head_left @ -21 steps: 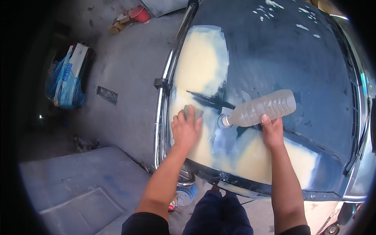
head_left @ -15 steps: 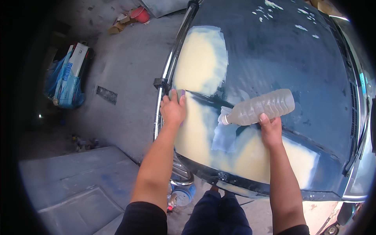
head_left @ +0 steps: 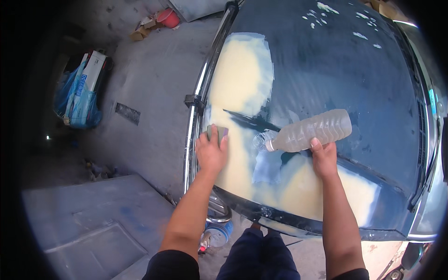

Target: The person pours liquid from a plastic bottle onto the hood of a dark-colored pickup truck and rubs the surface with a sanding block. The person briefly walks to a bucket, dips the block, and returns to continue sanding the hood.

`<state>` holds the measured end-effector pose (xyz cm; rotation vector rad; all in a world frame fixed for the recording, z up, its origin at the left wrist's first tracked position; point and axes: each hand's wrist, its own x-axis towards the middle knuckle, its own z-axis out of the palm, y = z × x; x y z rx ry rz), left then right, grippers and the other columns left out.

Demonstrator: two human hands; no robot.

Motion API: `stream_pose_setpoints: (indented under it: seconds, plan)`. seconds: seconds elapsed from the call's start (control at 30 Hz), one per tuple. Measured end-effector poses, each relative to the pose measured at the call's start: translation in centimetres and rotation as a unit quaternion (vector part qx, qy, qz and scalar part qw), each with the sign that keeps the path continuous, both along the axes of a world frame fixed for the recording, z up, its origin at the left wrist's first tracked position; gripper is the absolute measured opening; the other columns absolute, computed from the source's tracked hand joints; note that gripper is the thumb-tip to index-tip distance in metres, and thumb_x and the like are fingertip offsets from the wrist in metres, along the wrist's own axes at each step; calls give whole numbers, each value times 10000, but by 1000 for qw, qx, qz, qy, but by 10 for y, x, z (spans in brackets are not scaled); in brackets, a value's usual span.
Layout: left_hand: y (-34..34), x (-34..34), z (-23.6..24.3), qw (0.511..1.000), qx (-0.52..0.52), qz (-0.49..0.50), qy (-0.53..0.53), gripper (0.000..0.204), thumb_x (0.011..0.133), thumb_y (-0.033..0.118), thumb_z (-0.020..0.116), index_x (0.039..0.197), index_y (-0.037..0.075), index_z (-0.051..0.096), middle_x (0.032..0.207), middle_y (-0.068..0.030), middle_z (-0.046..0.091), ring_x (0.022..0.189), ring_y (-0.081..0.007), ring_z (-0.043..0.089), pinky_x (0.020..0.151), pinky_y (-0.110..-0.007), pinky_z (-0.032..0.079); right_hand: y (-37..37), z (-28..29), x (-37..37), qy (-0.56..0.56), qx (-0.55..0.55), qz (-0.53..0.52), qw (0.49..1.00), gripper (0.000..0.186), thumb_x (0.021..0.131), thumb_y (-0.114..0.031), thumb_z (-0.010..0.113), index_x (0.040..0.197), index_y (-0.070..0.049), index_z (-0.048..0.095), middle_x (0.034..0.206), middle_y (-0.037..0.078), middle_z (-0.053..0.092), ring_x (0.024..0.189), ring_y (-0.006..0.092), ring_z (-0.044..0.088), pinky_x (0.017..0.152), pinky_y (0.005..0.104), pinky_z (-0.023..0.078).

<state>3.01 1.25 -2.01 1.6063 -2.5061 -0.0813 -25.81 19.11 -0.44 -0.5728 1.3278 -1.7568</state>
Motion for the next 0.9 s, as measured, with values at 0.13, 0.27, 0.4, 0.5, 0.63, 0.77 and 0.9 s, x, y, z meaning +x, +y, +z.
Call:
stream_pose_setpoints:
  seconds: [0.13,0.27,0.4,0.5,0.63,0.77,0.9]
  plan:
    - [43,17,-7,998,-38,-56,16,610,934,441,592,1422,80,529,1216,-233,532,1062,-408,527,929,-526,442,1,0,-3,15,7,-9,1000,569,919,-310,724,1333,11,502,1273,94,605,1197,199,548,1063,355,391]
    - [-45,5,-2,997,28,58,43,576,991,442,518,1417,53,519,1189,-226,567,1087,-409,539,972,-490,444,-1,-3,2,10,11,-4,1000,584,913,-315,729,1335,16,498,1277,96,603,1202,201,544,1072,357,382]
    - [-39,8,-2,997,50,52,42,576,987,429,530,1419,48,516,1158,-232,573,1082,-409,541,971,-479,445,-2,-5,-1,3,3,-2,1000,602,902,-328,741,1341,0,490,1274,90,602,1185,197,555,1036,351,403]
    - [44,37,-6,999,16,-24,26,619,941,406,606,1426,33,512,1195,-278,516,1083,-440,525,958,-537,425,1,-8,-2,-1,-8,-25,1000,606,892,-341,749,1340,-31,485,1257,75,605,1147,191,581,962,344,455]
    - [29,44,-9,998,-11,-33,44,600,922,414,619,1407,69,543,1202,-256,535,1039,-430,540,926,-536,445,-1,-5,-3,2,-6,-9,1000,614,891,-333,752,1347,-29,475,1265,84,603,1157,205,583,982,361,456]
    - [-61,23,-20,995,32,57,81,562,967,409,568,1411,65,535,1189,-226,561,1061,-405,542,951,-490,447,-4,-1,3,0,-9,19,1000,626,892,-338,752,1357,-32,466,1266,85,604,1154,206,583,972,361,460]
    - [-7,29,-8,998,13,-10,57,575,951,390,604,1413,54,533,1170,-237,554,1077,-405,537,961,-482,439,-3,-2,-2,13,1,-4,1000,619,894,-349,749,1352,-39,469,1251,71,609,1130,190,585,950,346,457]
